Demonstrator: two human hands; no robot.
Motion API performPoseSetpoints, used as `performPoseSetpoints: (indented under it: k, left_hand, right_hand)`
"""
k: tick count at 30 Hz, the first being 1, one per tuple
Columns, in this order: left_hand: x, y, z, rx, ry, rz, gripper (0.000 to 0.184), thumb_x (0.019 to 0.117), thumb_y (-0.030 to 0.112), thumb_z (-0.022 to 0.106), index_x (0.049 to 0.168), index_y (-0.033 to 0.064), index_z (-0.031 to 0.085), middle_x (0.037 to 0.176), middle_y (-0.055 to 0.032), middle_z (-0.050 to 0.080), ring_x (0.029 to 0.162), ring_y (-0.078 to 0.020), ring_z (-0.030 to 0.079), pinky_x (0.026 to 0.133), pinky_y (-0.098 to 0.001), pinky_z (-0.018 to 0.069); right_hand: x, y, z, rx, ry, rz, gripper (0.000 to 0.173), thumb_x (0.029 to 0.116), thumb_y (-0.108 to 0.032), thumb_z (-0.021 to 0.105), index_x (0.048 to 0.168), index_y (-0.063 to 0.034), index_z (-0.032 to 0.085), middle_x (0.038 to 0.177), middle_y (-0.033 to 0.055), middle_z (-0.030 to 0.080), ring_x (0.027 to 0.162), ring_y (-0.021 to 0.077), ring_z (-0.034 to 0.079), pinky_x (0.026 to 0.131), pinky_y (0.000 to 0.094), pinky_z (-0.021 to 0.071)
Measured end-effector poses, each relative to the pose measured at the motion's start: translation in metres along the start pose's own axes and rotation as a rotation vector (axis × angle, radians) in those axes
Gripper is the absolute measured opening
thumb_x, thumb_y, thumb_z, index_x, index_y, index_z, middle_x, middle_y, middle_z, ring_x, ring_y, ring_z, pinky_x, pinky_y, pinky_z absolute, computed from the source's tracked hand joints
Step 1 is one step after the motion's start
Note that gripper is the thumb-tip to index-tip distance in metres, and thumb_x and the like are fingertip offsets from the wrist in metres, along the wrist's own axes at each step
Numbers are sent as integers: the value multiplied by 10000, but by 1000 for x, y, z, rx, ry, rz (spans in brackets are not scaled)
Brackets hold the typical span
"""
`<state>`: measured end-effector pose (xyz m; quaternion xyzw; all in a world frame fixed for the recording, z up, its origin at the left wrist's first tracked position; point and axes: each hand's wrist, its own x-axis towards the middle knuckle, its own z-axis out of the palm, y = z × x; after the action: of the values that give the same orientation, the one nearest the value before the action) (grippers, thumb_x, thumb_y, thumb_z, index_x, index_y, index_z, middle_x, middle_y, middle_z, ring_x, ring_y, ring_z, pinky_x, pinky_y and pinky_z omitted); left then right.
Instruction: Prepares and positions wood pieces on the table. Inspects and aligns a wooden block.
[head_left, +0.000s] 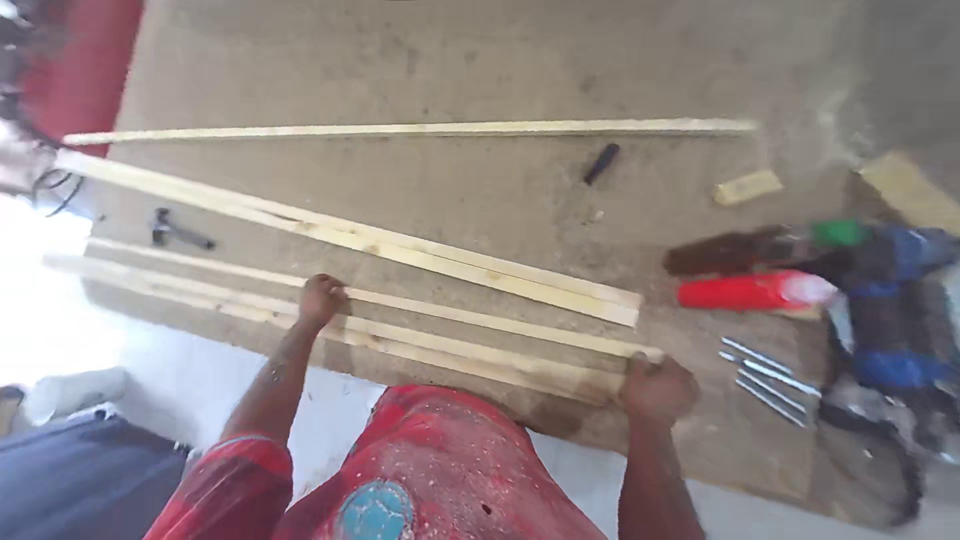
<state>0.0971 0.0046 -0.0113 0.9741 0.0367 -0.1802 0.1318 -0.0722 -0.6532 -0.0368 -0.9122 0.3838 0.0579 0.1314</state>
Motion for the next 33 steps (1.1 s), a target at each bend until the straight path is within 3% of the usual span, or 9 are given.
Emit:
performPoseSetpoints:
  k: [2, 4, 8, 16, 19, 23, 26, 29, 33]
  left_hand:
    - [-8, -10, 10, -16, 52, 0, 326, 984, 357, 650, 1264, 204, 714, 1415, -108, 611, 1408, -310, 486, 1208, -513, 353]
    - [-13, 2, 14, -40, 90, 16, 312, 980, 302, 666, 1267, 191, 718, 1429, -148, 596, 1402, -336, 492, 1193, -533, 375]
    - [-22, 33, 20, -112, 120, 112, 439, 968, 273, 703, 1347, 57, 649, 1548, -253, 460, 1461, -425, 413, 1192, -593, 351]
    - [-47, 108, 54, -149, 57, 398, 287, 972, 148, 676, 1215, -1, 709, 1454, -240, 560, 1384, -416, 506, 1151, -600, 395]
    - [-64, 155, 63, -126, 27, 460, 275, 981, 183, 665, 1163, -12, 728, 1421, -244, 588, 1353, -419, 535, 1133, -603, 414]
    - [-98, 220, 95, -129, -19, 491, 271, 968, 175, 687, 1116, -47, 732, 1342, -286, 627, 1315, -437, 569, 1123, -582, 446]
    - [-122, 267, 135, -129, -31, 341, 283, 962, 183, 695, 1142, -34, 723, 1241, -244, 684, 1230, -399, 625, 1076, -549, 493]
    - [-134, 292, 158, -43, 13, 140, 393, 968, 278, 671, 1207, -33, 664, 1224, -256, 666, 1223, -422, 603, 1084, -571, 461]
    - [-131, 304, 159, 21, -4, -27, 399, 959, 303, 708, 1222, 5, 673, 1277, -231, 652, 1260, -372, 597, 1082, -532, 479]
  right_hand:
    - [-6, -9, 7, -33, -9, -8, 739, 1005, -585, 498, 1489, -27, 494, 1426, 306, 548, 1329, 494, 524, 1083, 673, 410]
    - [-24, -15, -1, 25, -17, -32, 733, 1007, -514, 560, 1505, 13, 448, 1464, 316, 511, 1358, 486, 501, 1110, 652, 404]
    - [-40, 3, -15, 222, 110, -6, 634, 1017, -466, 558, 1448, 0, 536, 1476, 250, 529, 1402, 394, 487, 1177, 535, 395]
    - [4, 58, -110, 363, 251, 124, 433, 1027, -293, 601, 1388, -54, 594, 1399, 201, 591, 1288, 357, 586, 1081, 535, 490]
    - [75, 90, -153, 362, 245, 65, 440, 1038, -299, 588, 1388, -32, 588, 1385, 226, 584, 1272, 369, 588, 1080, 543, 483]
    - [219, 119, -184, 319, 219, -19, 445, 1036, -349, 559, 1362, -50, 613, 1381, 190, 599, 1274, 335, 593, 1090, 513, 480]
    - [343, 132, -189, 309, 152, -63, 489, 1028, -356, 558, 1398, -37, 586, 1434, 204, 568, 1317, 346, 568, 1112, 526, 460]
    - [447, 142, -177, 265, 50, -5, 603, 972, -411, 604, 1451, -51, 536, 1425, 215, 570, 1322, 370, 560, 1075, 581, 472]
    - [541, 155, -157, 131, -143, 42, 854, 866, -516, 730, 1486, 7, 463, 1405, 291, 556, 1322, 456, 539, 1056, 661, 449]
